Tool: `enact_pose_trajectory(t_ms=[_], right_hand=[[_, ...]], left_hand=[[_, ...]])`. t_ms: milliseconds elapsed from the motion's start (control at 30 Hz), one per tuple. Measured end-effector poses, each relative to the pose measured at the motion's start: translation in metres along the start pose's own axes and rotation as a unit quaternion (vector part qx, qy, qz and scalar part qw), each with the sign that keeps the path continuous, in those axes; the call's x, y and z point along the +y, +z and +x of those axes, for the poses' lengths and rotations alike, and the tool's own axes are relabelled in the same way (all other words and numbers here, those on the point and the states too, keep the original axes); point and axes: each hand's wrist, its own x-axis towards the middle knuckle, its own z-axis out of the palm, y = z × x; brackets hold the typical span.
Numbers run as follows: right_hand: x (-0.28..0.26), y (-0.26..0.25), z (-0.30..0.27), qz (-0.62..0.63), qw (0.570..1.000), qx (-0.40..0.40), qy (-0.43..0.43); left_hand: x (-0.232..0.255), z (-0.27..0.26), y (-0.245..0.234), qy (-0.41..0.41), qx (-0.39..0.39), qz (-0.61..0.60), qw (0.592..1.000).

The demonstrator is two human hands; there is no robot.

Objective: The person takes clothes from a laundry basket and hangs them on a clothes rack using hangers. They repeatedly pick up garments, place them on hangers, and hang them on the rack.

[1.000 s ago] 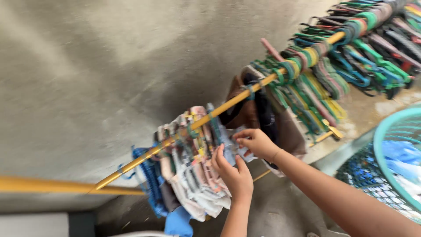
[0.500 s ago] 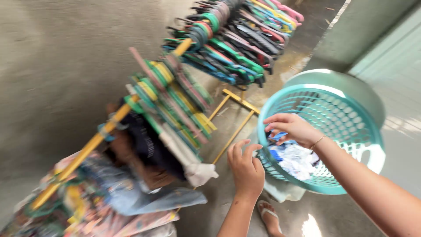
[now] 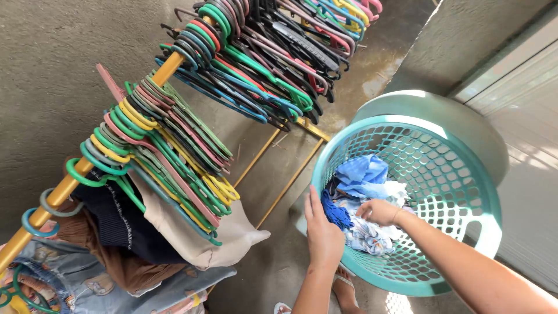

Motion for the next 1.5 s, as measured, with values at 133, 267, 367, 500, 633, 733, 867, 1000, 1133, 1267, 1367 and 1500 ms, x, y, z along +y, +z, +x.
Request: enact_pose_trajectory(t_ms=[133,267,367,500,633,733,867,1000,1133,1267,1367,1500], right_hand=[[0.021,0.036,0.029,-0.180,0.981,-0.051,-0.052],[0.021,0.069,0.032,-0.135,0.977,-0.157,-0.055],[0.012,0.099,0.025,-0.256,0.962,-0.087,0.036],[0.006,0.094,0.022,-0.170,0.982,-0.084,-0.013],[-0.007,0.021,0.005,0.084,0.992,-0.060,-0.073],[-0.038,-0.037,-0.037,0.210,0.977,0.016,-0.019],[-0.109,-0.093,-0.118,0.384,0.919,0.034,-0.085],[-0.191,-0.117,-0.198,0.451,0.869,0.003,-0.205],[-0.255,-0.123,-0.263,0.315,0.897,0.050,-0.307],[-0.291,-0.108,-0.302,0.241,0.907,0.029,-0.345],[-0.312,-0.098,-0.311,0.188,0.927,0.081,-0.314],[-0.329,-0.090,-0.313,0.159,0.940,0.074,-0.294]], left_hand=[[-0.003,-0.002,-0.007,-0.035,-0.018,-0.023,0.999],[-0.007,-0.005,-0.019,0.023,0.022,-0.017,0.999],[0.001,-0.001,-0.023,0.010,0.006,-0.001,1.000],[0.013,-0.001,-0.034,0.015,-0.062,0.013,0.998],[0.023,0.001,-0.046,0.011,-0.099,0.044,0.994],[0.029,-0.006,-0.050,0.030,-0.100,0.075,0.992],[0.043,-0.013,-0.052,0.116,-0.054,0.102,0.987],[0.061,-0.016,-0.052,0.135,-0.107,-0.041,0.984],[0.075,-0.012,-0.061,0.054,-0.163,-0.316,0.933],[0.080,-0.015,-0.112,-0.044,-0.184,-0.482,0.855],[0.086,-0.026,-0.170,0.010,-0.198,-0.553,0.809],[0.089,-0.054,-0.240,0.075,-0.176,-0.641,0.743]])
